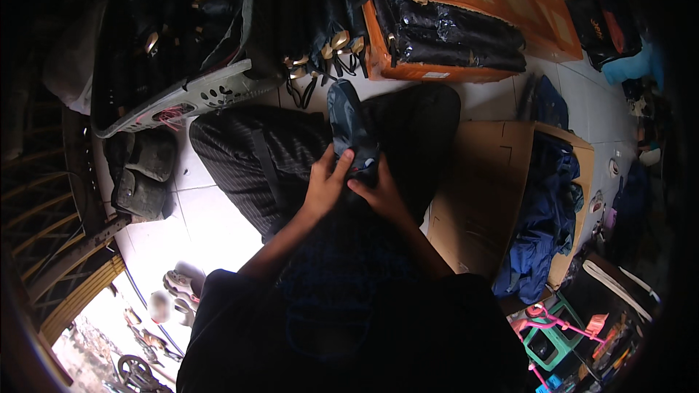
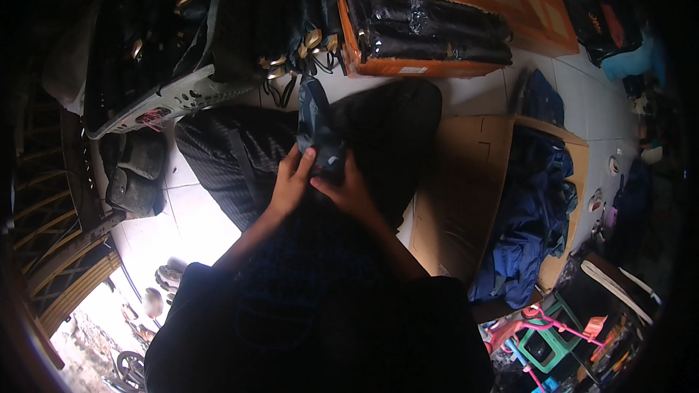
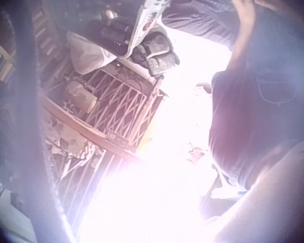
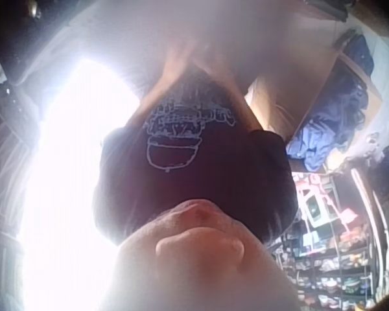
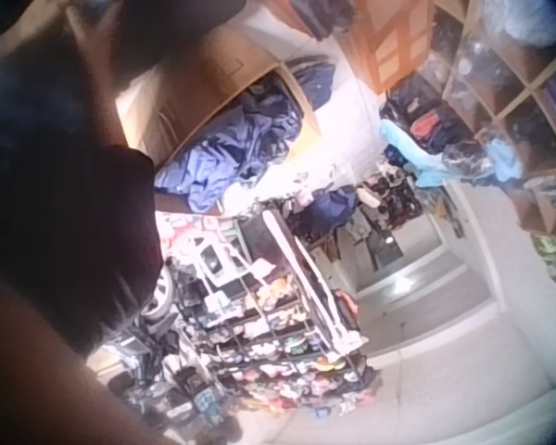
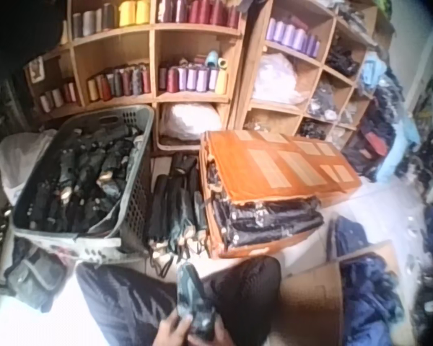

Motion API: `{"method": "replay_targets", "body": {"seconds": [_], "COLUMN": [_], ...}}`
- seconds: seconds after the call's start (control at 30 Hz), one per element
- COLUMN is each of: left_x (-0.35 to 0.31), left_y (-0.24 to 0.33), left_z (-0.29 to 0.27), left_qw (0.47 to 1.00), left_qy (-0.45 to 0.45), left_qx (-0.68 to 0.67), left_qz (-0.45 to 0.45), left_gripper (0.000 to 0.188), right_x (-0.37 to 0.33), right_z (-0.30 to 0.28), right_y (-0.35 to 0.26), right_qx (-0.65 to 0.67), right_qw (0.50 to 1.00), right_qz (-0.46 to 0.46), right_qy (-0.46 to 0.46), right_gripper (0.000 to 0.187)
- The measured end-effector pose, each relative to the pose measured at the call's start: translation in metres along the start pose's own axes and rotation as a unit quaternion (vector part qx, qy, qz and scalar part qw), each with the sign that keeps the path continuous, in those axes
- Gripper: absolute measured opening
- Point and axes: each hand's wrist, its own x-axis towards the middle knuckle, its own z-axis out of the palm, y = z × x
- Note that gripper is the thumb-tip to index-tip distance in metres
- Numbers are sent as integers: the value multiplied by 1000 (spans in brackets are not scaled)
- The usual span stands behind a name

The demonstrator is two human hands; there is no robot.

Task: The person sits on the floor and repeatedly picks up folded umbrellas, places them into grey drawstring pouches, and ties the pouches closed. The person then places the packed pouches into a cardboard box.

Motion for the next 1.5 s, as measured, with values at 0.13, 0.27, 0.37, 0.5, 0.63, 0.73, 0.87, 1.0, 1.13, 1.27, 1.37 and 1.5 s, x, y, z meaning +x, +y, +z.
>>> {"method": "replay_targets", "body": {"seconds": [0.13,0.27,0.37,0.5,0.63,0.73,0.87,1.0,1.13,1.27,1.37,1.5], "left_x": [13,21,15,-12,-10,-8,-2,-1,-6,-7,-8,-7], "left_y": [9,11,-5,-7,39,38,19,5,14,9,8,7], "left_z": [-8,-36,-82,-98,-70,-37,-25,-23,-3,4,5,5], "left_qw": [984,988,963,853,934,987,995,995,974,976,986,993], "left_qy": [42,131,51,69,4,9,56,46,126,163,142,107], "left_qx": [-167,-75,262,507,313,158,40,-80,-168,-82,-31,-58], "left_qz": [-56,-41,-30,107,174,41,66,38,82,122,83,8], "left_gripper": [37,32,34,42,42,35,21,15,11,7,7,14], "right_x": [12,20,17,14,17,19,20,18,18,16,14,8], "right_z": [11,-1,-14,-19,-7,0,4,6,6,7,4,-7], "right_y": [-1,23,27,30,1,-2,-17,-13,-9,-11,-11,-7], "right_qx": [68,135,167,130,155,61,130,141,158,154,115,92], "right_qw": [997,988,979,986,986,998,991,990,987,988,991,995], "right_qz": [3,53,108,100,57,34,19,-13,-34,-26,-53,-15], "right_qy": [46,47,38,32,8,2,8,22,0,20,33,19], "right_gripper": [61,67,76,68,52,46,42,43,43,44,46,57]}}
